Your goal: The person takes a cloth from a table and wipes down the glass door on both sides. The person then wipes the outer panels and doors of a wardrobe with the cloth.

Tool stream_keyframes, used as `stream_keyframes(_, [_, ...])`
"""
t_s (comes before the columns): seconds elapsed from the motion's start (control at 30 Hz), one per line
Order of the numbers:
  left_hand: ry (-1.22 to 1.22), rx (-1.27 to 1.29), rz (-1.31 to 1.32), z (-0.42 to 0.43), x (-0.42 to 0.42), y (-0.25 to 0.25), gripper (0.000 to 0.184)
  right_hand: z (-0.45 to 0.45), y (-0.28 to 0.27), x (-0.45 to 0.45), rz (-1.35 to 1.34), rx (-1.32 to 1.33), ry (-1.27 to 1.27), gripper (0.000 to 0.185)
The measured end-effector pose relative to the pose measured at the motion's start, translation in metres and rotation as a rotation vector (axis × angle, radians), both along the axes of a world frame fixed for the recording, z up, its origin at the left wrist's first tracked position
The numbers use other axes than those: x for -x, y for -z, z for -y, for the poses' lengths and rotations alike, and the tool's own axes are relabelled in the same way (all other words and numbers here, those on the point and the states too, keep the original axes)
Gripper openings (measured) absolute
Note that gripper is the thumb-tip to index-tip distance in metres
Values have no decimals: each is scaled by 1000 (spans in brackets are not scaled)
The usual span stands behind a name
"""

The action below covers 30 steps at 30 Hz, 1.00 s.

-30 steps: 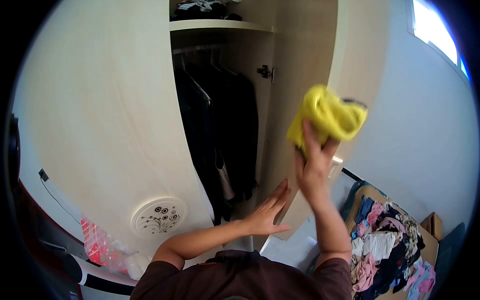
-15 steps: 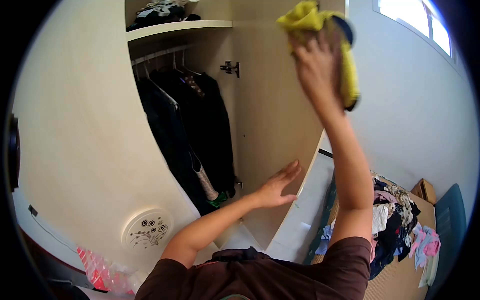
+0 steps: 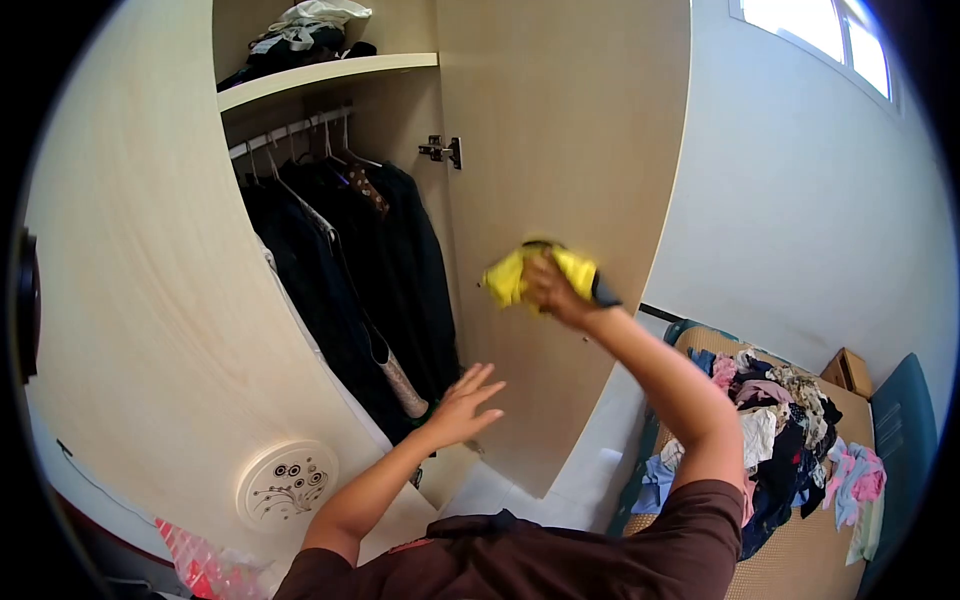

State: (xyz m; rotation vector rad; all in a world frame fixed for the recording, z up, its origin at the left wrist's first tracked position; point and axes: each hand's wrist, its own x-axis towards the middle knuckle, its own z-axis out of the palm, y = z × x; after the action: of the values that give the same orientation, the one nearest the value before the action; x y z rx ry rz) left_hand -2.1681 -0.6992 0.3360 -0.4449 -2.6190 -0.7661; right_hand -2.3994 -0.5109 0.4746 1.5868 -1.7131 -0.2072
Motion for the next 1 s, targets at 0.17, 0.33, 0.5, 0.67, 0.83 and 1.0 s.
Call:
stream_keyframes(0.17, [-362, 164, -293, 51, -45, -33, 45, 15, -172, 11, -208, 499, -59, 46])
stream_keyframes(0.33, [-682, 413, -642, 74, -79, -94, 34, 40, -287, -4, -318, 921, 176, 42])
stream_keyframes(0.5, [-894, 610, -737, 101, -88, -119, 29, 114, -241, 48, -428, 770, 176, 53])
stream_keyframes(0.67, [-1007, 811, -622, 115, -80, -105, 26, 165, -63, 72, 193, 388, -146, 51])
stream_keyframes(0.83, [-971, 825, -690, 116, -81, -105, 24, 146, 202, 89, 2565, 37, -1273, 32])
stream_keyframes(1.0, [-916, 786, -628, 113, -86, -106, 23, 1, 325, 29, 1143, 105, -118, 33])
